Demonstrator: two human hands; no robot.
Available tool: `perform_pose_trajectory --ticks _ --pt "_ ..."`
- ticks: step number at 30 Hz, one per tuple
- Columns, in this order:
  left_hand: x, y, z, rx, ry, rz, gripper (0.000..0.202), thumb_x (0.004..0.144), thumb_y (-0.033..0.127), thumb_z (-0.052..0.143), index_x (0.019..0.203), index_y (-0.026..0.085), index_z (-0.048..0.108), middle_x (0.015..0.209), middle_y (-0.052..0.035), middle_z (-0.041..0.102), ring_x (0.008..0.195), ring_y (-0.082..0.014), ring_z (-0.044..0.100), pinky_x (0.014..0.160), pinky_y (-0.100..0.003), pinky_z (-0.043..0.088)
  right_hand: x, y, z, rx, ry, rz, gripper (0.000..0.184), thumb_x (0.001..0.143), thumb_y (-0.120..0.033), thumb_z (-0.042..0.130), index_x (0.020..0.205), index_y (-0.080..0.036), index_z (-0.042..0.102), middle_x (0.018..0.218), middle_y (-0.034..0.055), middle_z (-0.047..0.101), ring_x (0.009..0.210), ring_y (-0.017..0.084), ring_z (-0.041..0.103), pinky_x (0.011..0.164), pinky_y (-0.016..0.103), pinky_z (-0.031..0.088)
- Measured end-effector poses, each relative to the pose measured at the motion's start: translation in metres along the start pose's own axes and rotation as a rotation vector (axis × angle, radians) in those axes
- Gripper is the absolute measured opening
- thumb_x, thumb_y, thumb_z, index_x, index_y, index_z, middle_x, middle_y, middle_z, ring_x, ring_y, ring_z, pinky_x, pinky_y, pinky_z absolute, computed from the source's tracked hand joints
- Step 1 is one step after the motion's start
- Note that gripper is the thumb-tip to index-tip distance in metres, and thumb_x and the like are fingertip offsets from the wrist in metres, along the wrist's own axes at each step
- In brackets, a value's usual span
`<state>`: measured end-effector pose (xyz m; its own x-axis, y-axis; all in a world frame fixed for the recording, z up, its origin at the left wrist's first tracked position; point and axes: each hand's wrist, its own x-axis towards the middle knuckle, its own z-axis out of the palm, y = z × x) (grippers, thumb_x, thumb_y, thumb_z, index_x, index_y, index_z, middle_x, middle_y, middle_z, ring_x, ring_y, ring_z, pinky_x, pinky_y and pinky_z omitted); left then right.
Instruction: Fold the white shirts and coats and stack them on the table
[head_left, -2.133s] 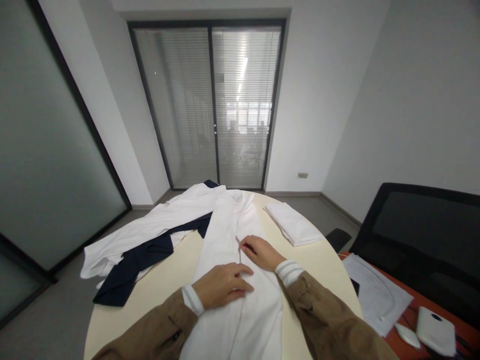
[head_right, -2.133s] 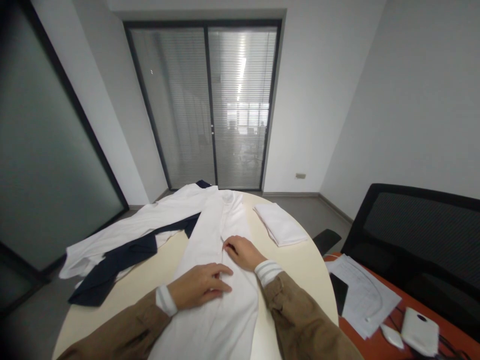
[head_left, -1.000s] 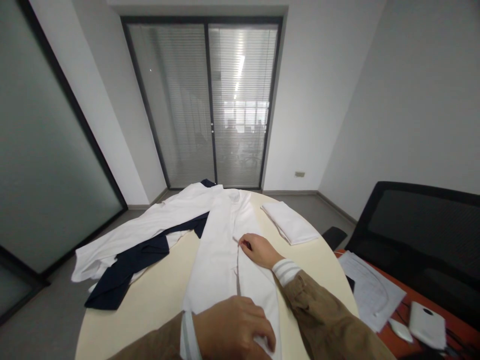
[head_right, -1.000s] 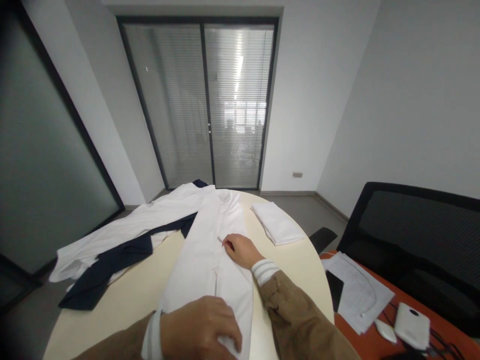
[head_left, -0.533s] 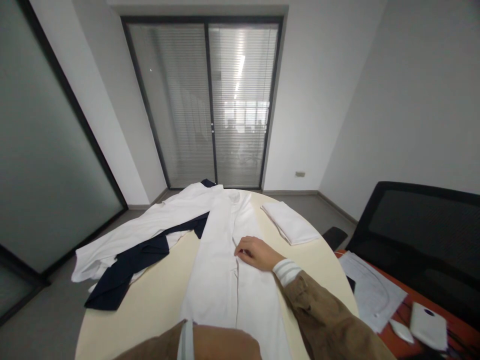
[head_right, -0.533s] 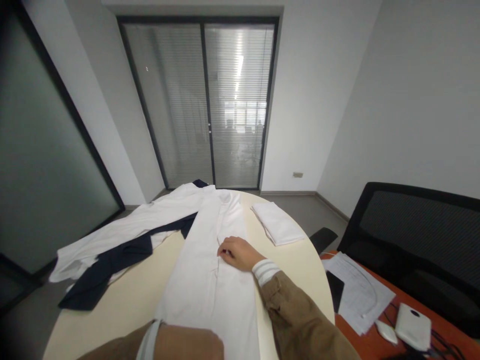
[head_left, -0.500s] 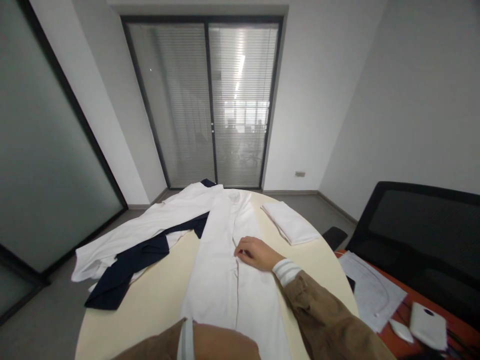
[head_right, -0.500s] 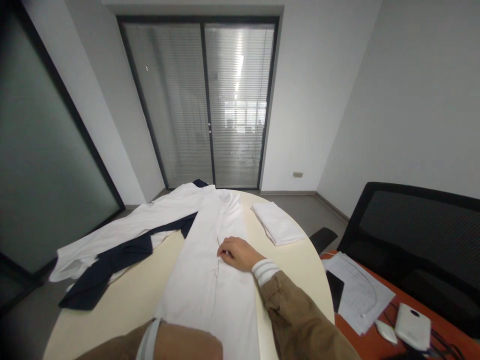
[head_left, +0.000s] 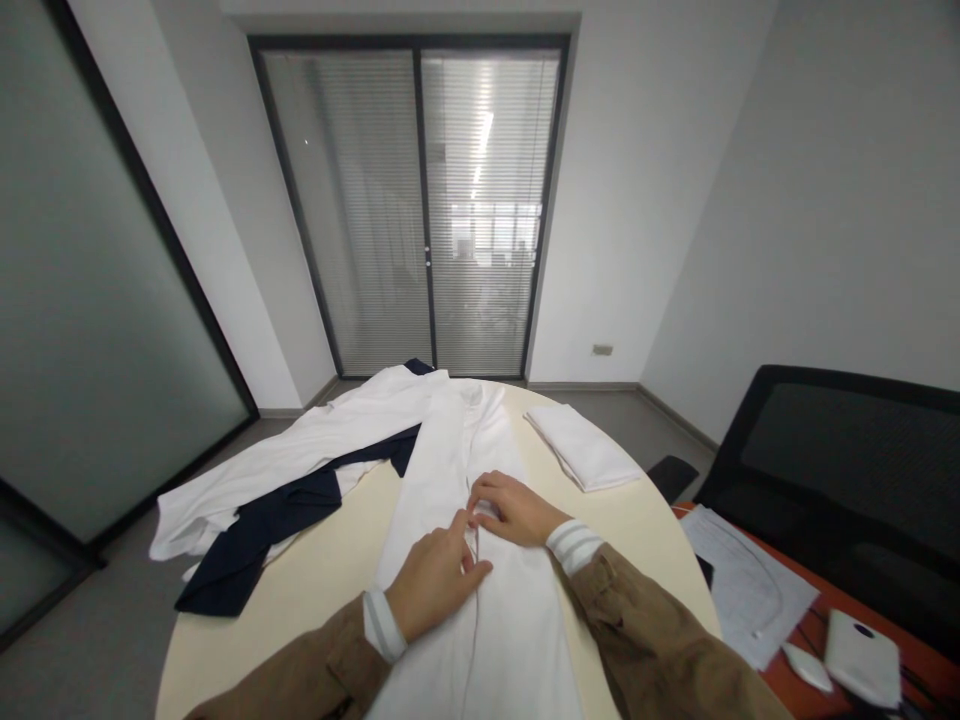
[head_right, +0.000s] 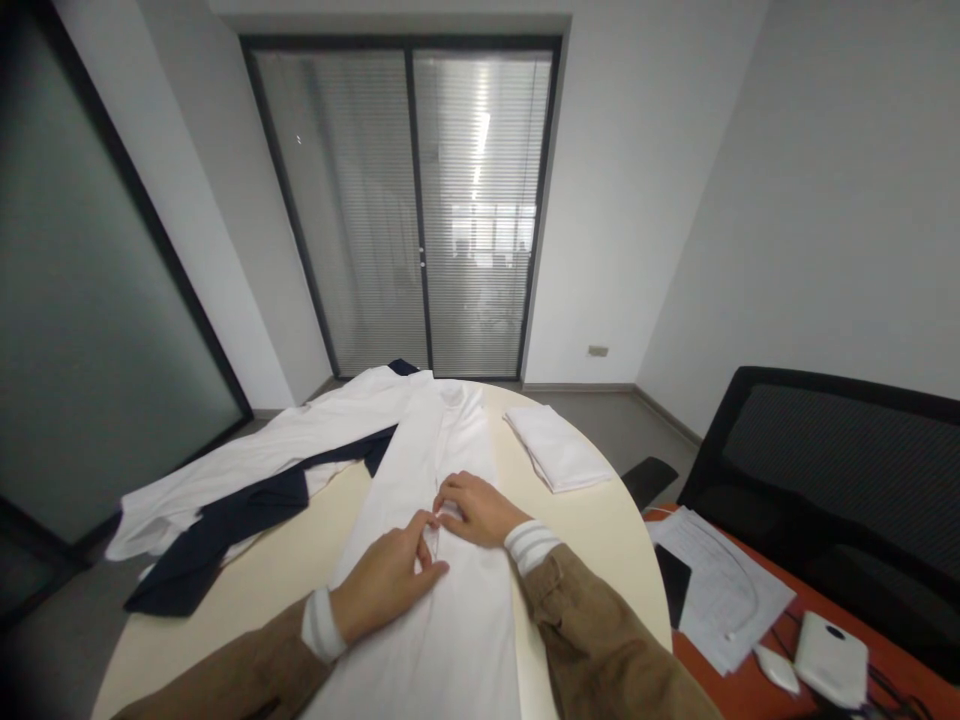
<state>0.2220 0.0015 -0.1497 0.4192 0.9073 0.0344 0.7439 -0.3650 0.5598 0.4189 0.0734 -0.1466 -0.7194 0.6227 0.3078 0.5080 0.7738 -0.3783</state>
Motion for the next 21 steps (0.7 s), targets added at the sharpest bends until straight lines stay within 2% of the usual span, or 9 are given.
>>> perform_pose_trajectory --ticks 2,4,7,9,11,13,16,18,21 --pt "0.001 -0.001 0.005 -0.098 0.018 0.022 0.047 0.083 0.026 0.062 0.127 0.022 0.045 0.085 0.0004 0.068 0.078 -0.0204 0.064 0.071 -0.028 0.043 -0.001 0.001 0.002 -0.033 0.005 0.029 0.027 0.087 -0.029 0.063 0.113 -0.023 0.065 0.117 0.0085 0.063 0.112 0.024 0.054 0.098 0.040 0.042" --pt "0.003 -0.001 0.006 -0.182 -0.014 0.033 0.049 0.083 0.022 0.060 0.129 0.023 0.045 0.082 0.0023 0.066 0.070 -0.0168 0.061 0.067 -0.026 0.041 -0.003 0.004 0.006 -0.060 0.001 0.055 0.039 0.085 -0.032 0.065 0.123 -0.024 0.060 0.128 0.0102 0.059 0.122 0.027 0.050 0.103 0.045 0.037" --pt "0.005 0.000 0.001 -0.330 -0.174 0.054 0.039 0.085 0.019 0.055 0.124 0.019 0.054 0.068 0.0053 0.057 0.059 -0.0129 0.053 0.058 -0.023 0.037 -0.005 0.010 0.012 -0.071 -0.013 0.095 0.047 0.086 -0.038 0.065 0.130 -0.024 0.056 0.140 0.0131 0.052 0.132 0.029 0.043 0.108 0.049 0.033" --pt "0.007 0.001 -0.004 -0.380 -0.285 0.054 0.031 0.086 0.020 0.051 0.114 0.016 0.064 0.062 0.0051 0.052 0.055 -0.0122 0.049 0.053 -0.022 0.034 -0.006 0.014 0.015 -0.068 -0.016 0.115 0.044 0.089 -0.040 0.062 0.130 -0.025 0.056 0.145 0.0134 0.047 0.134 0.029 0.041 0.109 0.050 0.032" --pt "0.006 0.002 -0.009 -0.353 -0.347 0.046 0.030 0.087 0.021 0.048 0.106 0.015 0.070 0.060 0.0036 0.052 0.053 -0.0124 0.047 0.052 -0.023 0.032 -0.005 0.017 0.017 -0.067 -0.002 0.124 0.039 0.092 -0.038 0.058 0.130 -0.026 0.057 0.147 0.0124 0.046 0.135 0.028 0.041 0.109 0.048 0.033" --pt "0.004 0.002 -0.013 -0.276 -0.340 0.056 0.032 0.087 0.021 0.047 0.103 0.017 0.074 0.059 0.0022 0.055 0.053 -0.0128 0.047 0.053 -0.024 0.032 -0.004 0.017 0.016 -0.077 0.018 0.123 0.035 0.094 -0.034 0.055 0.128 -0.027 0.059 0.142 0.0114 0.050 0.131 0.027 0.044 0.107 0.047 0.035" --pt "0.001 0.003 -0.014 -0.180 -0.255 0.089 0.030 0.086 0.023 0.049 0.099 0.020 0.076 0.067 0.0003 0.062 0.056 -0.0132 0.049 0.057 -0.025 0.034 -0.001 0.015 0.014 -0.098 0.047 0.125 0.027 0.093 -0.030 0.056 0.119 -0.027 0.065 0.126 0.0098 0.058 0.115 0.025 0.052 0.099 0.043 0.041" --pt "0.000 0.004 -0.014 -0.180 -0.228 0.080 0.026 0.084 0.030 0.056 0.099 0.020 0.074 0.077 -0.0009 0.067 0.062 -0.0140 0.053 0.060 -0.025 0.037 0.001 0.012 0.012 -0.107 0.056 0.125 0.020 0.093 -0.028 0.058 0.110 -0.026 0.068 0.113 0.0081 0.060 0.104 0.022 0.055 0.092 0.039 0.043" --pt "0.000 0.006 -0.016 -0.195 -0.242 0.057 0.030 0.076 0.038 0.069 0.101 0.020 0.073 0.088 -0.0014 0.069 0.069 -0.0151 0.057 0.064 -0.024 0.040 0.003 0.009 0.013 -0.111 0.063 0.109 0.014 0.095 -0.027 0.055 0.100 -0.023 0.067 0.101 0.0067 0.061 0.095 0.020 0.055 0.086 0.035 0.043"
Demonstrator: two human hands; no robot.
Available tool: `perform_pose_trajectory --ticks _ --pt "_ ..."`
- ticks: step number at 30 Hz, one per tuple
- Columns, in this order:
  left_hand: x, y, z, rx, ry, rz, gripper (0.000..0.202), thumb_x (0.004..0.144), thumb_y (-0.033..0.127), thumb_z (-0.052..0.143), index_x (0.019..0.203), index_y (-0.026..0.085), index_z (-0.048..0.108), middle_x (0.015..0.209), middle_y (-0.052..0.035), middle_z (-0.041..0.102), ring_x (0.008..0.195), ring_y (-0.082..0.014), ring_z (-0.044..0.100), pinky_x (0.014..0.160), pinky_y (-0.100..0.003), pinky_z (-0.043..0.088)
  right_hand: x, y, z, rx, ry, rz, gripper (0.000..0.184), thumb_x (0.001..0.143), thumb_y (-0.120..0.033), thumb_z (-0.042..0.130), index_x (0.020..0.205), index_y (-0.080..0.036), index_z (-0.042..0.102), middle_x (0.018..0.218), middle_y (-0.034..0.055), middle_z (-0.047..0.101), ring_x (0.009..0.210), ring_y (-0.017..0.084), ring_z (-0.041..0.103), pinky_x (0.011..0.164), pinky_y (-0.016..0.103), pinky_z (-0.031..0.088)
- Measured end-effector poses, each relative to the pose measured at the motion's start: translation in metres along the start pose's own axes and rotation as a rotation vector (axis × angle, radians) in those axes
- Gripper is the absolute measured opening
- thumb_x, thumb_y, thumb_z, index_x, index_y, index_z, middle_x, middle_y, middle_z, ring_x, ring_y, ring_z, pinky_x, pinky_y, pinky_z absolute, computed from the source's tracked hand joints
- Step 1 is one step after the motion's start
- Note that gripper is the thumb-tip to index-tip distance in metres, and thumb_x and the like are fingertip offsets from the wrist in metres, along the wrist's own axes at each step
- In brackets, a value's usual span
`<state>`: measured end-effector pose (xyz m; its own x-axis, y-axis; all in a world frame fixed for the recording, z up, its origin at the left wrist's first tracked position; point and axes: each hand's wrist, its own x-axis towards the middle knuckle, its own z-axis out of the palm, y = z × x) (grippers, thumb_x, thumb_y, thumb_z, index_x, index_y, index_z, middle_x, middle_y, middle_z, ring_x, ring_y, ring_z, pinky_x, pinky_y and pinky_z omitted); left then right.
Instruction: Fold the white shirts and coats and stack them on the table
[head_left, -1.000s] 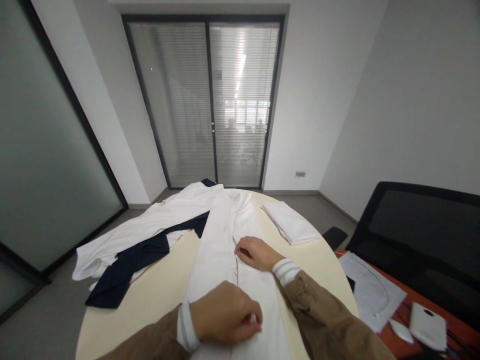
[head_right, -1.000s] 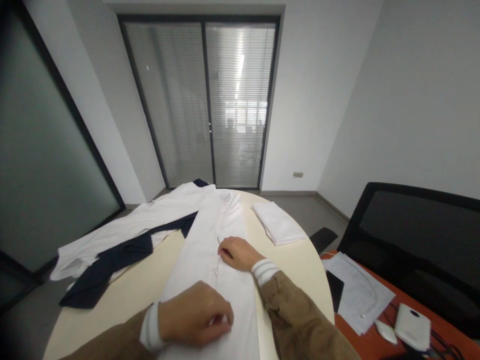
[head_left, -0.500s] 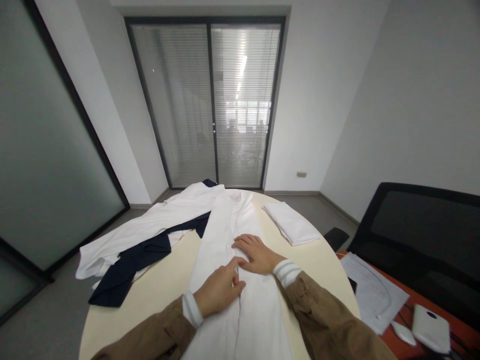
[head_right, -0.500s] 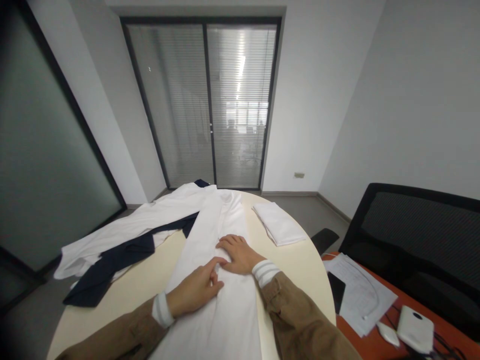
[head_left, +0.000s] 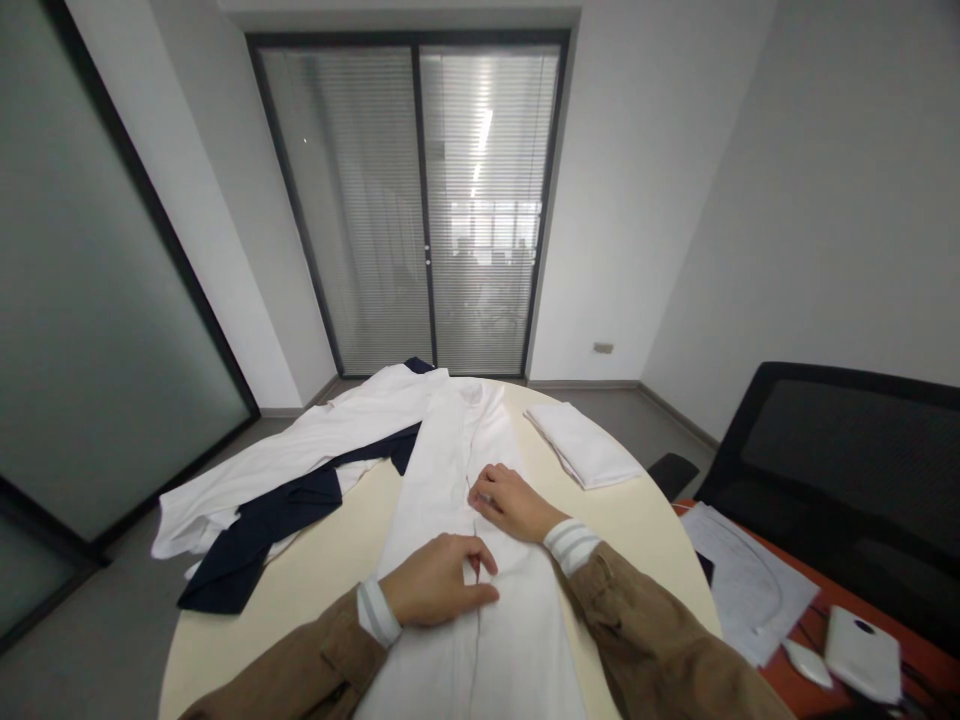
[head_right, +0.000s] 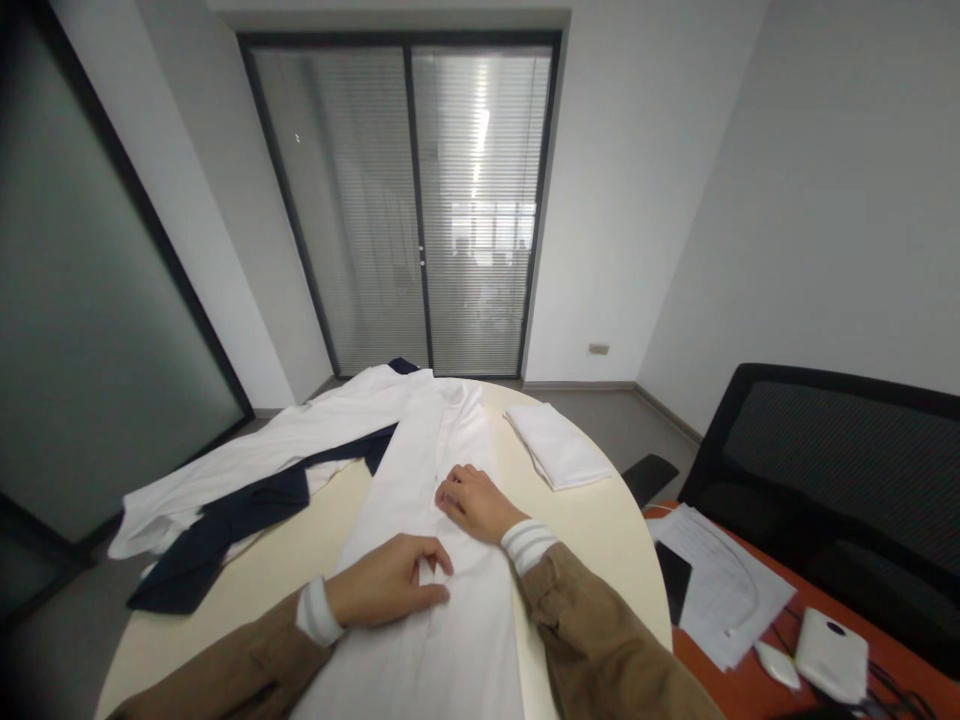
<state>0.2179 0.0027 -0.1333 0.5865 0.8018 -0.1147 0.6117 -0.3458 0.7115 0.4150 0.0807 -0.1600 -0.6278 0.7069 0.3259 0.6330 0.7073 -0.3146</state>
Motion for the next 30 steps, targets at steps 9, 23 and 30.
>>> perform_pose_trajectory --ticks 9,23,30 --pt "-0.004 0.003 -0.007 -0.031 -0.205 -0.002 0.029 0.075 0.020 0.058 0.102 0.018 0.069 0.062 0.0053 0.056 0.052 -0.0109 0.049 0.050 -0.021 0.033 -0.002 -0.003 0.006 0.039 0.022 0.024 0.019 0.095 -0.025 0.052 0.111 -0.022 0.060 0.125 0.0091 0.060 0.114 0.022 0.055 0.098 0.039 0.043" --pt "-0.008 -0.002 0.000 -0.136 -0.485 0.154 0.026 0.084 0.039 0.066 0.097 0.018 0.074 0.068 0.0009 0.065 0.054 -0.0101 0.052 0.050 -0.019 0.040 -0.001 0.002 -0.012 0.019 -0.177 0.099 0.091 0.068 -0.057 0.078 0.144 -0.020 0.046 0.125 0.0155 0.060 0.114 0.033 0.055 0.101 0.048 0.042" --pt "0.010 -0.010 0.004 0.335 0.119 0.462 0.035 0.087 0.030 0.063 0.122 0.024 0.065 0.137 -0.0113 0.056 0.134 -0.0312 0.043 0.115 -0.050 0.030 0.002 0.016 -0.001 0.220 -0.022 0.156 0.041 0.089 -0.033 0.059 0.128 -0.021 0.059 0.103 0.0074 0.068 0.091 0.020 0.062 0.085 0.034 0.047"
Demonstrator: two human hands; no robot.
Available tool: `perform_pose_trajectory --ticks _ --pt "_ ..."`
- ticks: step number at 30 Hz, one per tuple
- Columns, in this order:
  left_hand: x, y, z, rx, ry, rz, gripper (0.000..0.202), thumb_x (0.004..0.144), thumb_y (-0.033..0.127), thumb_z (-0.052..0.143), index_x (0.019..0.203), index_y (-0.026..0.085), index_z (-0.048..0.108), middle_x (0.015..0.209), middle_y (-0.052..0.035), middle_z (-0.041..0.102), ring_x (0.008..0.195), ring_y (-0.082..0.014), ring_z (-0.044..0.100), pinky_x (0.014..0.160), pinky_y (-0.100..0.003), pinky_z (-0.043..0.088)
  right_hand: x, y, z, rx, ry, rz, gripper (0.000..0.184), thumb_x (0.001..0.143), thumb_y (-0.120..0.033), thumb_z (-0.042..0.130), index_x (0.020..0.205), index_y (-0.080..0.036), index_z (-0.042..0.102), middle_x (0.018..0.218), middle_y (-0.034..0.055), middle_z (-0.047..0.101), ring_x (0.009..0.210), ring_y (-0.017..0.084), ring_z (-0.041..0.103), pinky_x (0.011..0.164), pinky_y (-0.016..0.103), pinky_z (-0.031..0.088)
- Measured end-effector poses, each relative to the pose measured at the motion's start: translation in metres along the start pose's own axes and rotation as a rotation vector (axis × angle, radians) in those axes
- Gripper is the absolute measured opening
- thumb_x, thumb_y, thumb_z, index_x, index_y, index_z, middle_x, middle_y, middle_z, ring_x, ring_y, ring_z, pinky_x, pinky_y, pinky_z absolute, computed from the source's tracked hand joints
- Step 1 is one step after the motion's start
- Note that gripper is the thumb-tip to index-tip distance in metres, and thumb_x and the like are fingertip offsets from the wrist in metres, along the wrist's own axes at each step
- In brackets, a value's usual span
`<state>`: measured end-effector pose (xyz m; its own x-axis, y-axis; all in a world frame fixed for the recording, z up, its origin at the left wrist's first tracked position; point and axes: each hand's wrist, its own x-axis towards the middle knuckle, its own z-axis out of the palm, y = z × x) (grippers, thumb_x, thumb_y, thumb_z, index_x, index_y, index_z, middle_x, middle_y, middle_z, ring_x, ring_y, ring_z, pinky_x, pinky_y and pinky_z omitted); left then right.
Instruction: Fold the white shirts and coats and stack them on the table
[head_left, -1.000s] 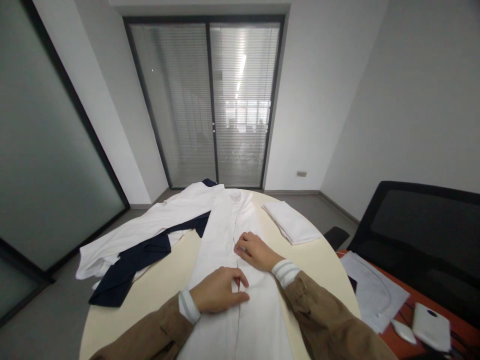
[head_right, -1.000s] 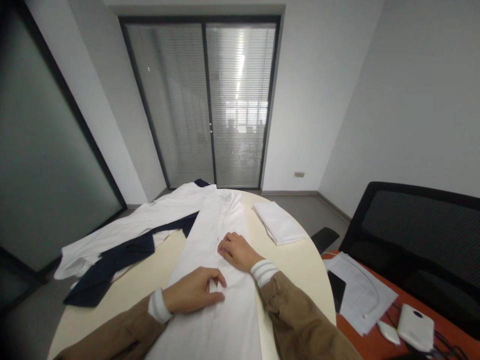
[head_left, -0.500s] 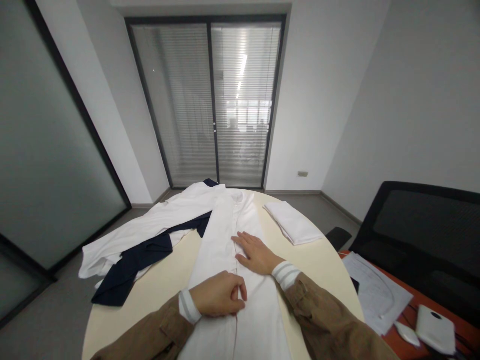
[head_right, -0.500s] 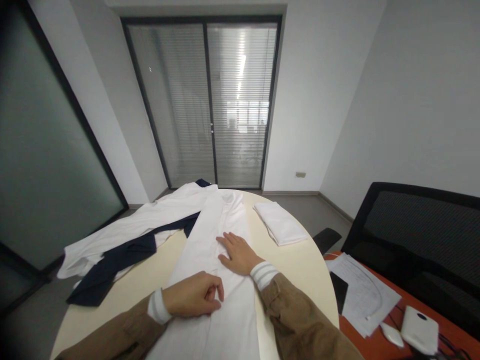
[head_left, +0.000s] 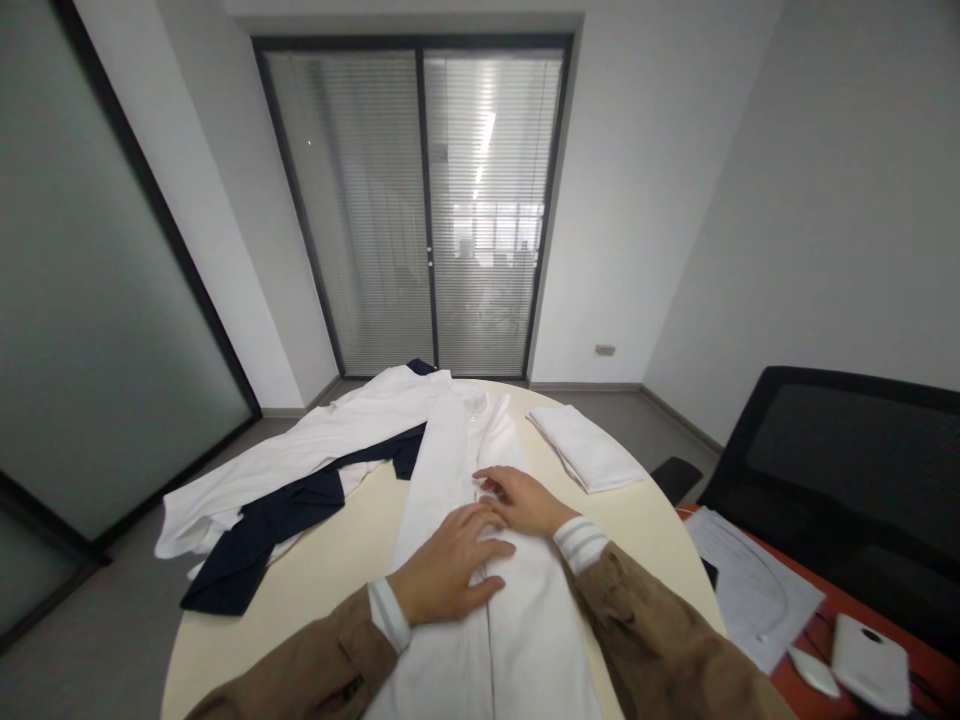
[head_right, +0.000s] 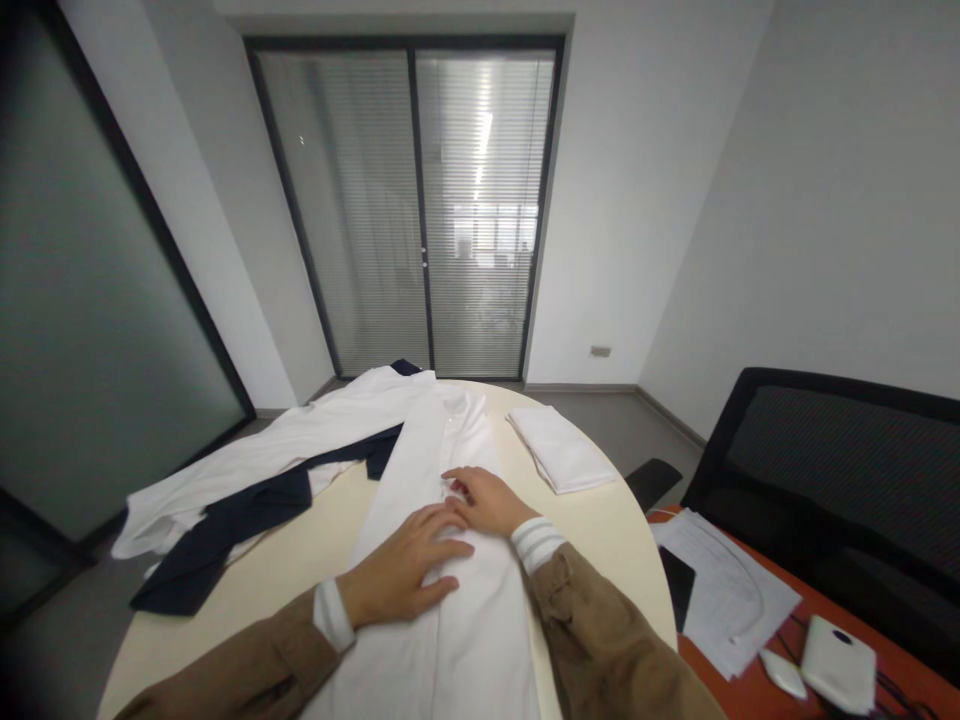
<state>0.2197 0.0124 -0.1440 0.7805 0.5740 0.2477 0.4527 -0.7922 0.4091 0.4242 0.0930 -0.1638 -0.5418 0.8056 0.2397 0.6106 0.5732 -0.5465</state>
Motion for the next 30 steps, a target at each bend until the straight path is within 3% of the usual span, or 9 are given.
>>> perform_pose_trajectory --ticks 2,4,7,11,15,22,26,30 --pt "-0.002 -0.006 0.003 0.095 -0.035 -0.025 0.052 0.086 0.033 0.065 0.137 0.028 0.055 0.157 -0.0114 0.033 0.147 -0.0377 0.020 0.118 -0.059 0.021 0.003 0.009 0.000 0.105 0.054 0.053 0.035 0.094 -0.029 0.048 0.126 -0.020 0.060 0.098 0.0057 0.070 0.079 0.016 0.063 0.078 0.029 0.048" --pt "-0.005 -0.011 0.006 0.126 -0.107 -0.076 0.061 0.088 0.034 0.062 0.146 0.030 0.044 0.163 -0.0111 0.020 0.150 -0.0401 0.012 0.117 -0.062 0.020 0.007 0.019 -0.003 0.121 0.137 0.110 0.034 0.096 -0.028 0.043 0.124 -0.019 0.060 0.093 0.0049 0.071 0.074 0.015 0.062 0.075 0.028 0.047" --pt "-0.007 -0.014 0.005 0.107 -0.159 -0.093 0.063 0.091 0.040 0.058 0.150 0.030 0.038 0.163 -0.0114 0.020 0.150 -0.0401 0.012 0.116 -0.060 0.024 0.017 0.039 -0.013 0.021 0.289 0.240 0.032 0.095 -0.027 0.043 0.119 -0.019 0.062 0.090 0.0053 0.071 0.075 0.017 0.064 0.075 0.029 0.046" --pt "-0.004 -0.020 -0.004 0.087 -0.160 -0.046 0.063 0.090 0.055 0.057 0.146 0.031 0.046 0.159 -0.0118 0.032 0.147 -0.0399 0.023 0.115 -0.057 0.027 0.039 0.072 -0.034 -0.118 0.385 0.466 0.029 0.094 -0.023 0.042 0.114 -0.019 0.063 0.091 0.0062 0.072 0.081 0.018 0.066 0.077 0.027 0.047" --pt "0.002 -0.028 -0.008 0.105 -0.150 -0.034 0.067 0.083 0.064 0.061 0.142 0.034 0.050 0.153 -0.0124 0.041 0.138 -0.0417 0.035 0.111 -0.060 0.030 0.068 0.102 -0.057 -0.203 0.372 0.573 0.030 0.092 -0.016 0.043 0.114 -0.017 0.063 0.097 0.0091 0.072 0.090 0.019 0.066 0.081 0.027 0.046" --pt "0.002 -0.041 -0.003 0.075 -0.161 -0.007 0.072 0.084 0.068 0.055 0.145 0.032 0.045 0.154 -0.0131 0.036 0.148 -0.0435 0.013 0.117 -0.063 0.015 0.128 0.130 -0.073 -0.273 0.253 0.443 0.040 0.092 -0.009 0.044 0.129 -0.014 0.058 0.125 0.0132 0.064 0.113 0.018 0.059 0.099 0.026 0.040" --pt "0.004 -0.045 -0.006 0.047 -0.189 -0.007 0.073 0.085 0.069 0.054 0.147 0.031 0.042 0.160 -0.0142 0.027 0.149 -0.0447 0.009 0.117 -0.064 0.015 0.151 0.142 -0.072 -0.308 0.164 0.396 0.028 0.096 -0.014 0.043 0.111 -0.011 0.066 0.117 0.0130 0.066 0.112 0.018 0.058 0.098 0.025 0.039" --pt "0.004 -0.045 -0.009 0.023 -0.185 -0.007 0.073 0.085 0.067 0.055 0.147 0.031 0.042 0.162 -0.0144 0.022 0.149 -0.0453 0.005 0.116 -0.064 0.015 0.161 0.148 -0.077 -0.369 0.137 0.453 0.029 0.099 -0.020 0.039 0.103 -0.010 0.065 0.110 0.0153 0.065 0.103 0.019 0.060 0.093 0.027 0.042"
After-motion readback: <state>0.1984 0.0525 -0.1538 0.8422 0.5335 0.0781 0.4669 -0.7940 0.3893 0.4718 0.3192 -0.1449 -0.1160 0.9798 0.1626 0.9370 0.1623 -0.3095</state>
